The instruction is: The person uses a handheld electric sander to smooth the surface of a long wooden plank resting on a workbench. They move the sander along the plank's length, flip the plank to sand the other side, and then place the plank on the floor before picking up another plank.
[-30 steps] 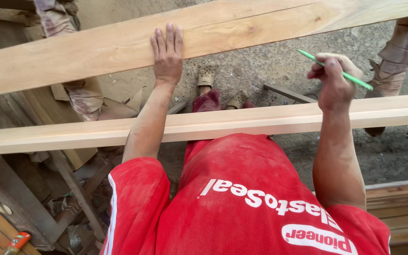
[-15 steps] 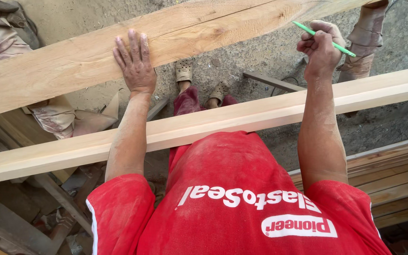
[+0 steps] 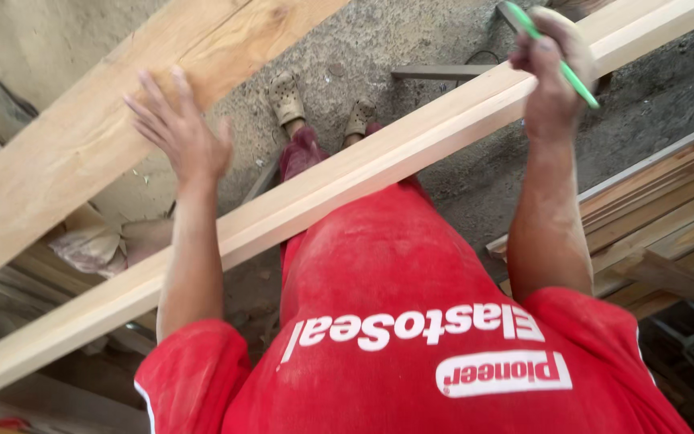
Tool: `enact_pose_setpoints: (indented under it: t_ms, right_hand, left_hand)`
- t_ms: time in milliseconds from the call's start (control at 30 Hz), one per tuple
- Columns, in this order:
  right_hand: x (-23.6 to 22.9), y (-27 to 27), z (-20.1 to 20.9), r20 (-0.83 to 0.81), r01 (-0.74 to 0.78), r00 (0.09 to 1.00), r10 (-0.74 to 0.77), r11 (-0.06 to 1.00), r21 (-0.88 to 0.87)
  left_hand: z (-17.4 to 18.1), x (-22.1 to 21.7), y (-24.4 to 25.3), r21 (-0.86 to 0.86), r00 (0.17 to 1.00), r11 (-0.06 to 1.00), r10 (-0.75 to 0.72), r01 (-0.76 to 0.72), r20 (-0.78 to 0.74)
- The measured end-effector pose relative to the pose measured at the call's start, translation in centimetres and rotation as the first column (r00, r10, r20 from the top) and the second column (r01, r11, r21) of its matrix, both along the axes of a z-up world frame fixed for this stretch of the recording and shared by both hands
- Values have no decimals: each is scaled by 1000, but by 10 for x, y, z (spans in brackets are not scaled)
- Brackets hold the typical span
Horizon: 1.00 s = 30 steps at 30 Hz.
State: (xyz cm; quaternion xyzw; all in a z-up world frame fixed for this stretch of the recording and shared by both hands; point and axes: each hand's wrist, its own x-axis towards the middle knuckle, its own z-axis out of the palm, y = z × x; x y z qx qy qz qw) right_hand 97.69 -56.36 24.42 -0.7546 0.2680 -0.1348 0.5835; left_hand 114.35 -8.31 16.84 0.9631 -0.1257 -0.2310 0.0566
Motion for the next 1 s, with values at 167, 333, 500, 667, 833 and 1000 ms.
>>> enact_pose_setpoints:
  t_ms: [167, 333, 500, 667, 833, 1000]
  right_hand:
    - [-88, -40, 35, 44, 305, 952, -304, 952, -9]
    - [-160, -43, 32, 52, 401, 914, -402, 916, 31]
    - [-224, -32, 18, 36, 432, 901, -433, 901, 38]
    - [-248, -5, 5, -56, 399, 916, -397, 916, 33]
    - [-252, 25, 1, -134, 328, 937, -322, 944, 23]
    - [-235, 33, -2, -160, 290, 946, -281, 956, 36]
  left_hand:
    - [51, -78, -99, -663, 853, 746, -301, -69, -427]
    - [56, -118, -175, -547, 752, 728, -612, 413, -245]
    - [40, -89, -168, -483, 738, 843, -480, 237, -474]
    - [3, -22, -177, -378, 707, 895, -427, 239, -564]
    - [-34, -6, -177, -478, 697, 877, -377, 56, -610]
    - [-57, 2, -181, -372, 682, 928, -256, -25, -685]
